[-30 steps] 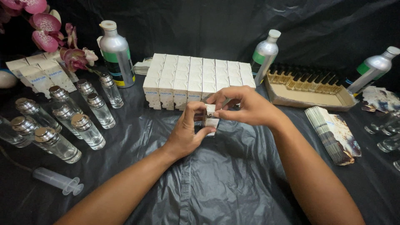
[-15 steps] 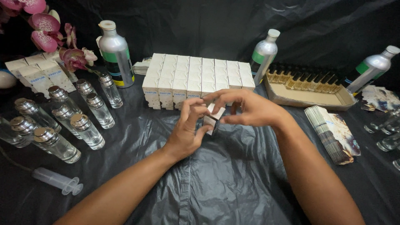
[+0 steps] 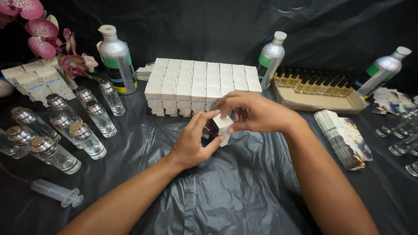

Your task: Folding cardboard boxes and placing small perfume bottles inside them for packaging.

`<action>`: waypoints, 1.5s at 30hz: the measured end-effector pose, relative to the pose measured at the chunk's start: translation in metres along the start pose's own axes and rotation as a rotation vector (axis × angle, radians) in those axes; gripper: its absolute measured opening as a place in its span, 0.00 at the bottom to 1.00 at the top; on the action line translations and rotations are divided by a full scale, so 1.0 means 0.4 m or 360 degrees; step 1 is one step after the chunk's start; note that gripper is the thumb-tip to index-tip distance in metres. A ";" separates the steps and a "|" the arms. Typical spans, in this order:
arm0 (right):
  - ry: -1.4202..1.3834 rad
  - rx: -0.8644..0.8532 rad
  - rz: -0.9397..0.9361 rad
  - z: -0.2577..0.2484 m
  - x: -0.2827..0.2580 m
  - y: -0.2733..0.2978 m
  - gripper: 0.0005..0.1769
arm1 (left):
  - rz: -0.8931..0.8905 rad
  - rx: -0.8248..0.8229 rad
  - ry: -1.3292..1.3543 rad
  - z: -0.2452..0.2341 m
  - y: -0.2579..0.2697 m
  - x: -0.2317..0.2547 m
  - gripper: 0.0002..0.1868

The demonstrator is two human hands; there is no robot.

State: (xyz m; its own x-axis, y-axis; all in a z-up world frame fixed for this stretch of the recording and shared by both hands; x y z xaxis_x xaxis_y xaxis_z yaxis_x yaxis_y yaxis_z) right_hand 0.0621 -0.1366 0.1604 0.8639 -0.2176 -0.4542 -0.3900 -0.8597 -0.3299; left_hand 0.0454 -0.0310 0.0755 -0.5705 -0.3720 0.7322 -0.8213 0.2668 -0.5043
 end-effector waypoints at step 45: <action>0.0771 0.0363 0.0129 -0.061 0.168 0.107 0.12 | 0.0485 0.0453 -0.1079 0.112 -0.192 0.010 0.16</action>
State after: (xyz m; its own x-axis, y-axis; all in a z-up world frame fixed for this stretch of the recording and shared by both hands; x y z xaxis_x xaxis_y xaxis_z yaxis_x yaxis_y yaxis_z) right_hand 0.1112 -0.1992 0.1360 0.8553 -0.5134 -0.0699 -0.4741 -0.7210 -0.5053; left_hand 0.1057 -0.0927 0.0968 -0.5756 -0.8037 0.1510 -0.5463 0.2405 -0.8023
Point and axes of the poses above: each hand's wrist, its own y-axis away from the middle knuckle, its own z-axis out of the palm, x = y × z, the point moved 9 cm from there along -y, towards the middle knuckle, and after that the axes turned 15 degrees about -z, right-handed, at the moved point
